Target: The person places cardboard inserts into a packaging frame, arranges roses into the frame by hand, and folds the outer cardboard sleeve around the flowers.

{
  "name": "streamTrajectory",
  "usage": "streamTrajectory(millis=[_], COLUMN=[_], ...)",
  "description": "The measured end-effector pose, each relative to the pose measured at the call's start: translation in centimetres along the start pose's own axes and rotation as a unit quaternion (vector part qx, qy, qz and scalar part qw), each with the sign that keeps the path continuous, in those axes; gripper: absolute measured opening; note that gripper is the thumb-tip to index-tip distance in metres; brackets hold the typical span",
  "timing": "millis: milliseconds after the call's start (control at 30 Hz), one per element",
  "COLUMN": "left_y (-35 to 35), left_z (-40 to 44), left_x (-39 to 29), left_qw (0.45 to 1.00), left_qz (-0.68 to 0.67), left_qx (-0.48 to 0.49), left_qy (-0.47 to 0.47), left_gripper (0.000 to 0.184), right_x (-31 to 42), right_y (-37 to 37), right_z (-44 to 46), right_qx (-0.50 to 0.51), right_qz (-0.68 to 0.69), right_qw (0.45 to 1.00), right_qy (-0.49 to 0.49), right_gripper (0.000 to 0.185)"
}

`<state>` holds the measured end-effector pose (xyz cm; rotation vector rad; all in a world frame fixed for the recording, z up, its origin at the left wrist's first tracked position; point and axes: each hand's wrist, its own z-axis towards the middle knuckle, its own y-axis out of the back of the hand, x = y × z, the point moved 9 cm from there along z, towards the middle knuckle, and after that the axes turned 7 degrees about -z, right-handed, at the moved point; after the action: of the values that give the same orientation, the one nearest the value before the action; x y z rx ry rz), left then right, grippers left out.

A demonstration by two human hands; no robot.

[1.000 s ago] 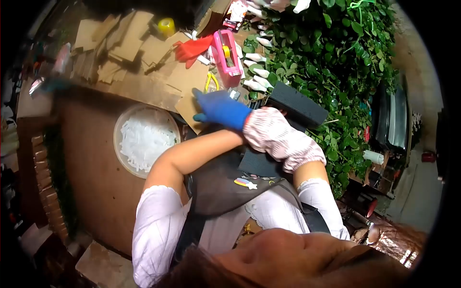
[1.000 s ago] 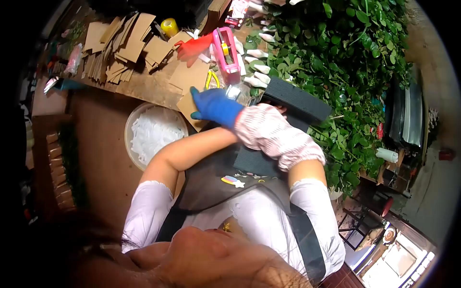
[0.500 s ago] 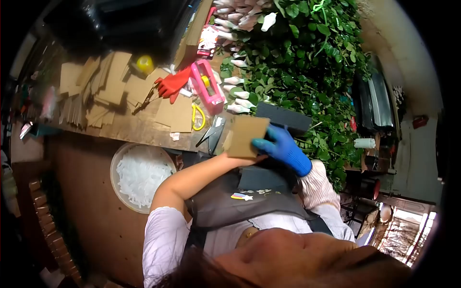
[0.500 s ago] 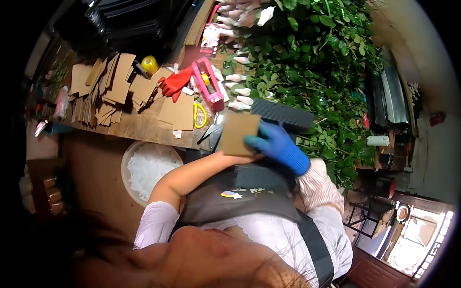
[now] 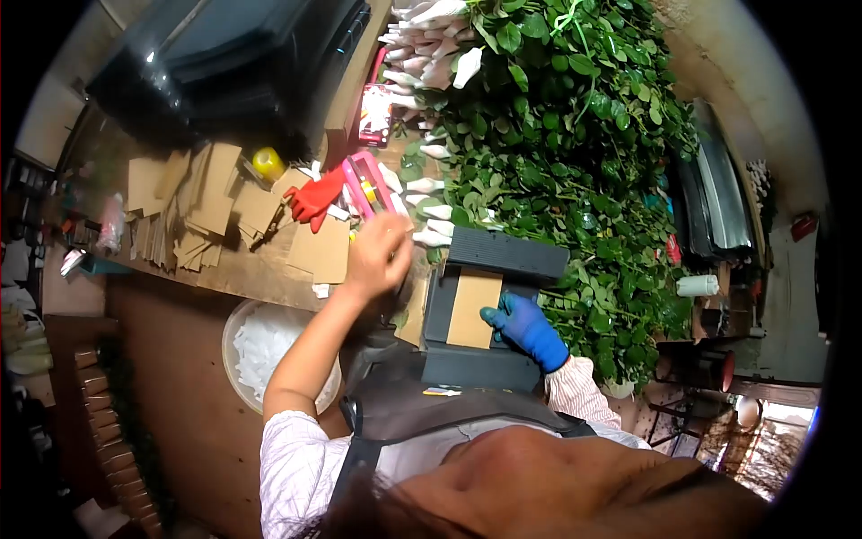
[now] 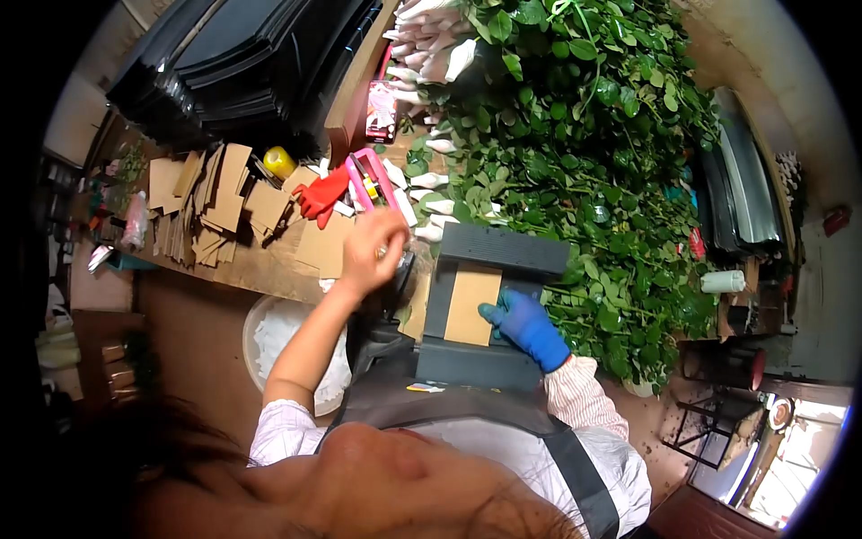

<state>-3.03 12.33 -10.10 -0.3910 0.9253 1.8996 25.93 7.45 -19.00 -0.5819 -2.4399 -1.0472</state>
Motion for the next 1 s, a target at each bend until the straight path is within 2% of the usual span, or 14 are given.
streamTrajectory(millis=[67,200,267,333,467,500,600,667,700,800,833,867,933,1000], left_y=[0.8,-0.8,-1.8,-1.8,-4.5,-4.6,-5.4,-4.5,-5.3,-3.5,-3.0,-1.0,0.8,2.8], left_z=[3.8,9.2,10.5,11.3,10.8,10.7,11.6,11.5,10.7,12.5,12.3,11.0,9.9,7.4], left_x=[5.2,21.9,30.1,33.6,41.9,42.1,40.5,39.9,40.2,30.6,30.7,29.8,19.1,11.7], left_qw=[0.991,0.926,0.897,0.857,0.856,0.845,0.863,0.839,0.807,0.829,0.875,0.924,0.959,0.974], left_qz=[0.022,0.027,-0.005,0.047,-0.018,-0.022,-0.083,-0.055,-0.173,-0.215,-0.179,0.027,0.017,0.029], left_qx=[-0.047,-0.031,-0.015,0.005,0.021,0.018,0.055,0.026,-0.026,-0.067,-0.025,-0.12,-0.13,-0.152], left_qy=[0.125,0.375,0.442,0.513,0.517,0.533,0.495,0.541,0.564,0.511,0.448,0.362,0.253,0.166], left_gripper=[0.038,0.07,0.067,0.078,0.083,0.085,0.057,0.066,0.071,0.069,0.07,0.058,0.049,0.035], right_x=[-0.2,-0.9,-2.0,-1.4,0.5,0.8,-0.1,-1.0,-1.2,-0.7,0.4,1.3,0.7,0.4], right_y=[0.0,-0.6,-1.0,-0.7,0.5,0.7,0.0,-0.7,-1.0,-0.9,0.1,0.8,0.0,0.4], right_z=[0.3,0.4,0.8,0.5,-0.3,-0.4,0.2,0.5,0.7,0.3,-0.3,-0.8,-0.4,-0.3], right_qx=[-0.008,-0.006,-0.014,0.0,0.004,0.018,0.03,0.021,0.011,-0.009,-0.006,-0.003,0.015,-0.016], right_qz=[-0.039,-0.011,-0.05,-0.055,-0.015,-0.017,-0.026,-0.049,-0.016,0.045,0.043,0.041,0.074,0.014], right_qw=[0.999,1.0,0.998,0.998,0.999,0.999,0.998,0.998,0.998,0.995,0.996,0.996,0.994,0.996], right_qy=[0.015,0.021,0.023,0.015,0.04,0.034,0.04,0.046,0.062,0.088,0.081,0.075,0.084,0.081], right_gripper=[0.044,0.049,0.053,0.055,0.052,0.052,0.049,0.048,0.047,0.045,0.044,0.044,0.046,0.049])
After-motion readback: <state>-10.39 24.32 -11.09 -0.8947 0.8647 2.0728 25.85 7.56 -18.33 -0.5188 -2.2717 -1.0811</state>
